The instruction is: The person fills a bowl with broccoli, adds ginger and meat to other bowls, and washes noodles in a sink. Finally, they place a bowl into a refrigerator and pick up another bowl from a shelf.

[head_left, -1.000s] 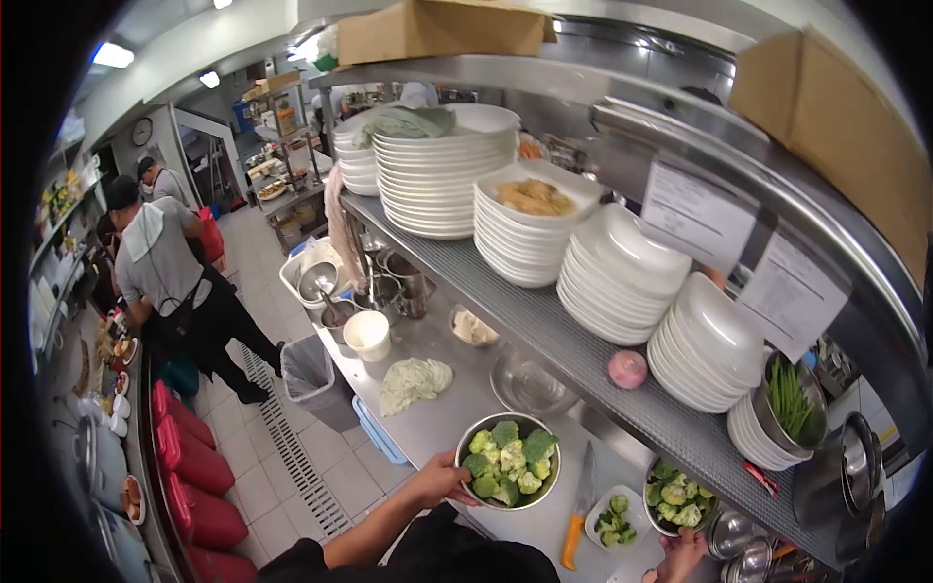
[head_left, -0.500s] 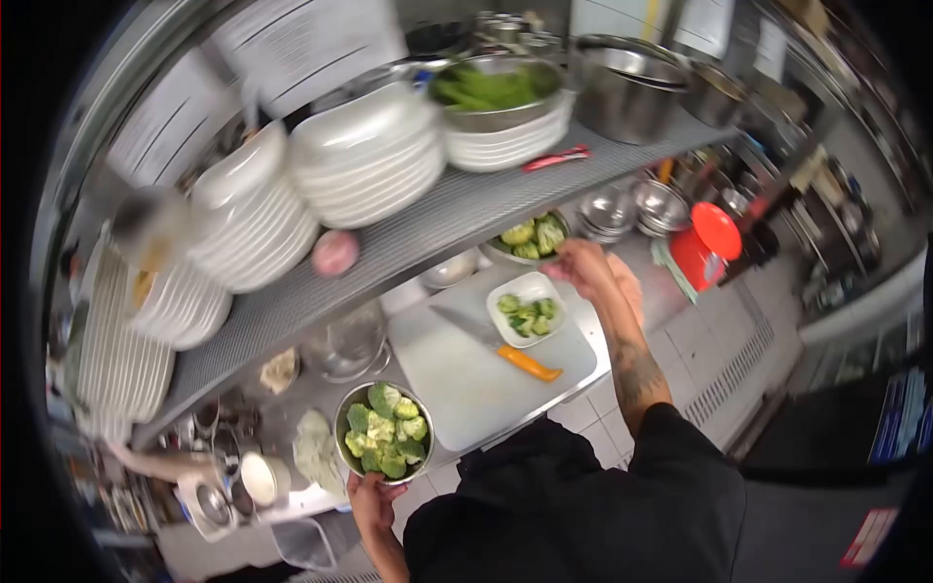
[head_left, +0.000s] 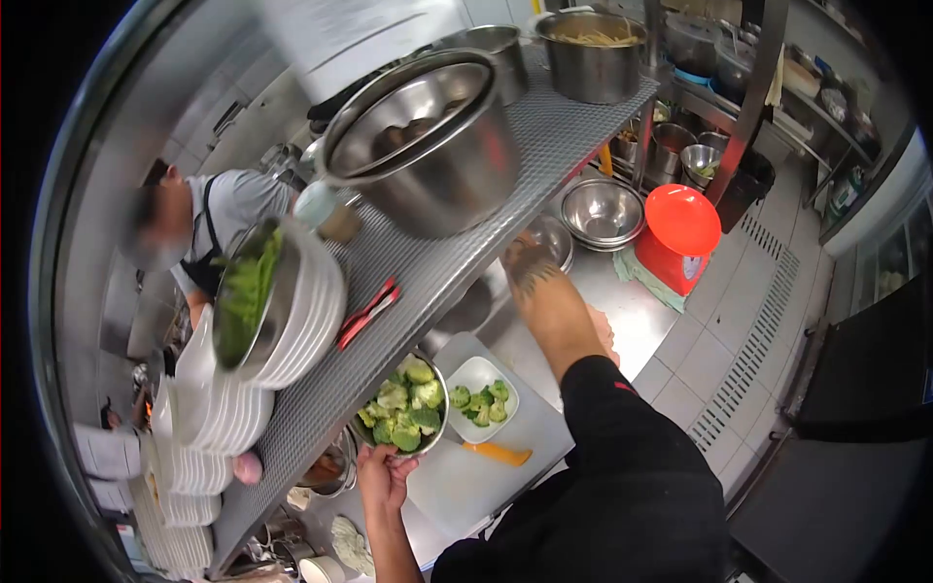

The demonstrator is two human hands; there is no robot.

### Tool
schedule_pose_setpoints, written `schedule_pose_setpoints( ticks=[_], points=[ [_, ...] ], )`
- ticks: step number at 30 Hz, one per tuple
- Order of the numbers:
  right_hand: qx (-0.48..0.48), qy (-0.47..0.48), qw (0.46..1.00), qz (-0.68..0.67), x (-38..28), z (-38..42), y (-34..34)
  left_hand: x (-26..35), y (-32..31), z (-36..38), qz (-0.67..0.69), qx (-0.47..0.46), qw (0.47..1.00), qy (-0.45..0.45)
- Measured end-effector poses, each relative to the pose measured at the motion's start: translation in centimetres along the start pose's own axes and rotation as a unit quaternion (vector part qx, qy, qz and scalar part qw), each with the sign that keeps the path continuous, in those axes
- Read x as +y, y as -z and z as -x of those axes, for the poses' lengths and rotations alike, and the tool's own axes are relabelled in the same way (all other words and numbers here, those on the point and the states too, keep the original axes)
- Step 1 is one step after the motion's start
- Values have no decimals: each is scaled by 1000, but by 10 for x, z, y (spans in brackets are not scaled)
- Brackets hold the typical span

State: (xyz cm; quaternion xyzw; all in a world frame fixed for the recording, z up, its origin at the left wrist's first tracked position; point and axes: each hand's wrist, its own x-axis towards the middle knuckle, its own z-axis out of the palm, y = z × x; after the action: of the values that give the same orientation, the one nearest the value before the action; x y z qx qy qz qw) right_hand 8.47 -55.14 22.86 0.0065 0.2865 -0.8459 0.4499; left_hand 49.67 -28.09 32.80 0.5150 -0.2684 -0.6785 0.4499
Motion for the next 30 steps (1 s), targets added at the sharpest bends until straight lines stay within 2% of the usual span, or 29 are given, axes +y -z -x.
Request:
schedule_pose_setpoints(
  ticks=[2, 4, 8, 10, 12, 13, 14, 15, 16, 17, 18, 19, 20, 22, 24, 26, 27, 28, 30],
  points=[
    [4, 3, 999, -53, 7, -17, -9, 3, -27, -24, -28, 24, 999, -8],
    [4, -1, 996, -84, 8, -28, -12, -6, -65, -47, 1, 57, 998, 7],
    [3, -6, 989, -145, 6, -47, -22, -4, -111, -106, 61, 22, 998, 6],
    [0, -10, 987, -161, -2, -48, -22, -8, -142, -133, 109, -124, 984, -65],
    [-17, -28, 985, -169, -13, -43, -7, -10, -166, -173, 127, -156, 976, -87],
    [-29, -43, 986, -157, -27, -18, 2, -12, -182, -193, 143, -162, 972, -93],
    [-28, -92, 991, -91, -80, 52, 10, -12, -196, -213, 158, -169, 968, -96],
    [-48, -33, 998, -26, -119, 115, 19, -13, -212, -234, 171, -178, 964, -96],
    [-114, 38, 993, -7, -123, 144, 60, -15, -229, -257, 186, -184, 961, -94],
    [-99, 29, 992, 67, -147, 186, 87, -16, -242, -283, 200, -188, 957, -91],
    [-31, 23, 994, 103, -153, 220, 123, -19, -257, -306, 212, -187, 955, -86],
    [12, 75, 973, 216, -157, 248, 160, -23, -272, -331, 225, -185, 953, -78],
    [44, 12, 972, 230, -164, 274, 199, -28, -285, -354, 236, -181, 952, -71],
    [140, -58, 936, 319, -177, 317, 265, -37, -316, -391, 258, -169, 950, -54],
    [162, -57, 878, 447, -190, 358, 331, -54, -336, -441, 280, -149, 948, -32],
    [217, -69, 837, 497, -213, 386, 359, -69, -350, -495, 301, -117, 946, -8],
    [261, -63, 837, 476, -222, 393, 368, -73, -355, -517, 311, -96, 945, 4],
    [261, -69, 834, 482, -227, 394, 372, -79, -360, -527, 320, -80, 944, 23],
    [301, 47, 839, 450, -230, 395, 380, -93, -355, -575, 347, -29, 935, 66]
  ],
)
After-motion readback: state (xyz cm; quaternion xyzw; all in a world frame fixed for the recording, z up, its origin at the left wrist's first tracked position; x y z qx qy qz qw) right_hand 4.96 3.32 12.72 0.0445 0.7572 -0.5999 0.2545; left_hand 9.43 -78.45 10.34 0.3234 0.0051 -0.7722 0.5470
